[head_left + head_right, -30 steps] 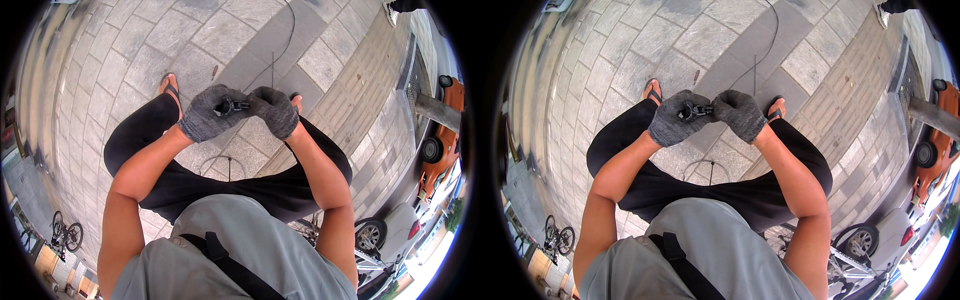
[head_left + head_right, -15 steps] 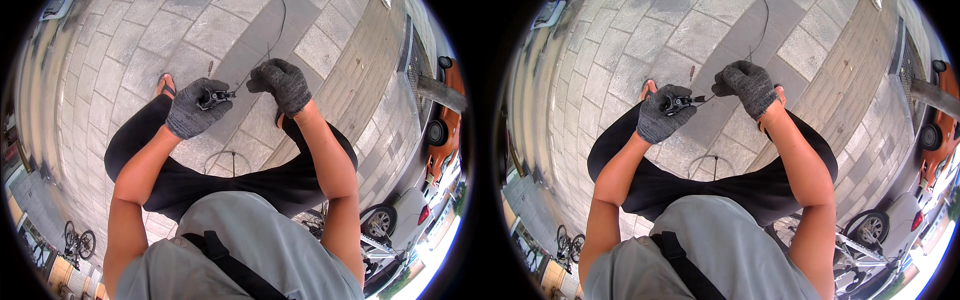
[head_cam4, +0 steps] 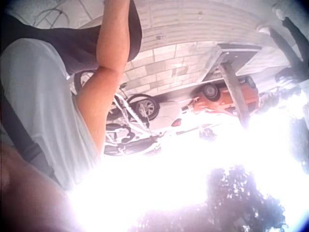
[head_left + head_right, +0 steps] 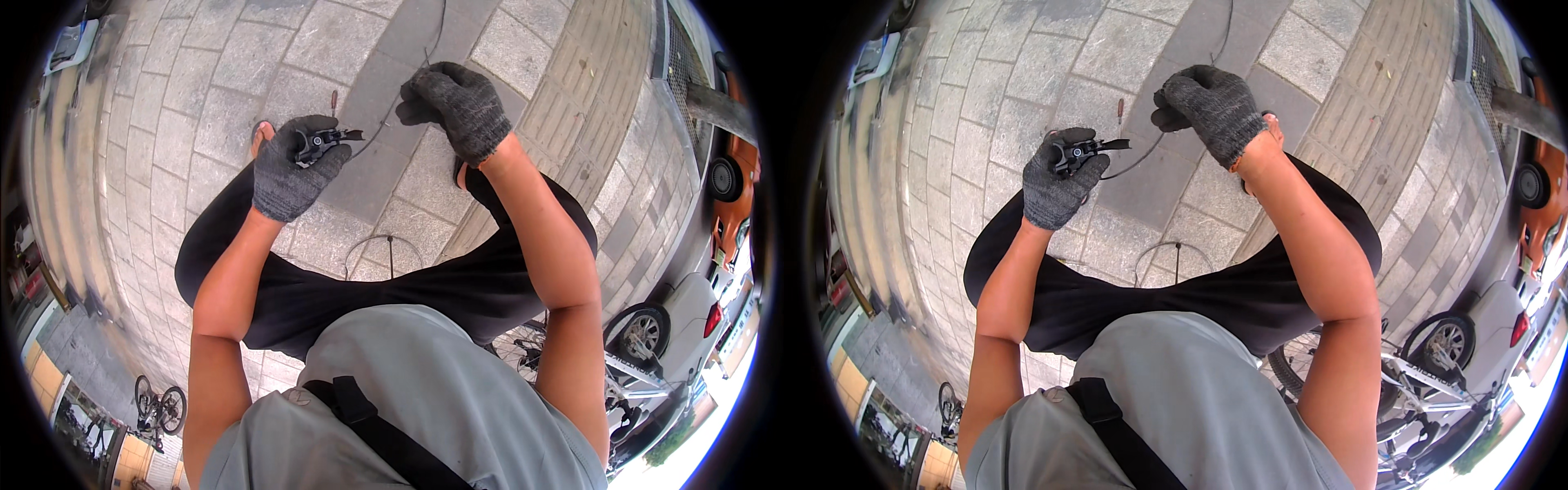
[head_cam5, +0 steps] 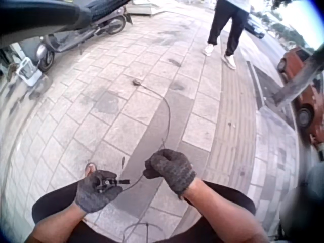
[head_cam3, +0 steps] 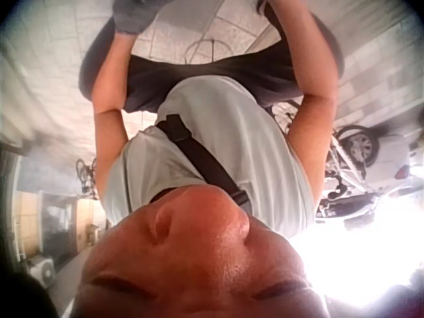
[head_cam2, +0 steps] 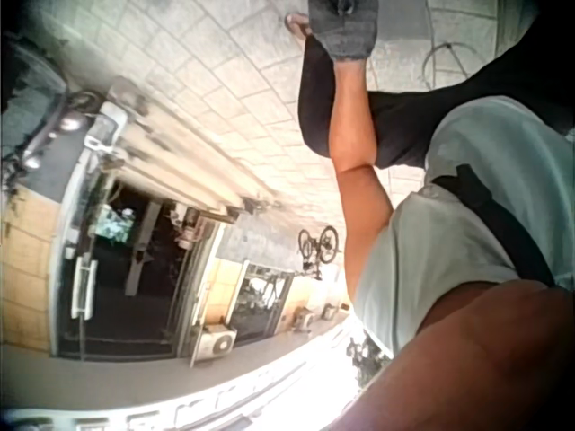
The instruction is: The person walks on a sidewalk and then sits down to work on a bicycle brake lever. They use a screwdriver to adjust the mechanism and manipulate the brake cable with gloved hands.
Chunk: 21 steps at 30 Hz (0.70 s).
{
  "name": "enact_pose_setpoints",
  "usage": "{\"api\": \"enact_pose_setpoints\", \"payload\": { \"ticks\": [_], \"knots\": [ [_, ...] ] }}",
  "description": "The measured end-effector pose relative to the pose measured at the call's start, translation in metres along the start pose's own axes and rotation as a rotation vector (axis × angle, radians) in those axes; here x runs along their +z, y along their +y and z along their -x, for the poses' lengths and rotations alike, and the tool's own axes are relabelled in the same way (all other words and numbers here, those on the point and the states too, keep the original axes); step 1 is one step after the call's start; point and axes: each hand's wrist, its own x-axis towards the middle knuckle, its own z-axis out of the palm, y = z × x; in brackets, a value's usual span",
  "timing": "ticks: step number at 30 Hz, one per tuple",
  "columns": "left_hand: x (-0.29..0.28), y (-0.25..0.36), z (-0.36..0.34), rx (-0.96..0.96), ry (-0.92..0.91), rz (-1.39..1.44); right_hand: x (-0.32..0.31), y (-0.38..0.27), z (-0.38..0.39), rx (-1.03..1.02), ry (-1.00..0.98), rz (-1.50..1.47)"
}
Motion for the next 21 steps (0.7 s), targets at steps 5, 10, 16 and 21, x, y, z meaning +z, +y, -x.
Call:
{"api": "enact_pose_setpoints", "payload": {
  "ticks": [5,10,16,21],
  "knots": [
    [0.001,0.0,0.0,0.047,-0.001,-0.003,-0.003,0.003,0.001,-0.004,-0.025,0.009],
    [0.003,0.0,0.0,0.106,-0.008,-0.067,0.002,-0.003,0.007,0.016,-0.026,0.09],
    [0.005,-0.001,0.0,0.039,-0.033,-0.02,0.001,-0.005,0.01,0.026,-0.028,0.095],
    [0.008,0.001,0.001,-0.003,-0.035,0.075,0.002,-0.006,0.012,0.026,-0.034,0.093]
  ]
}}
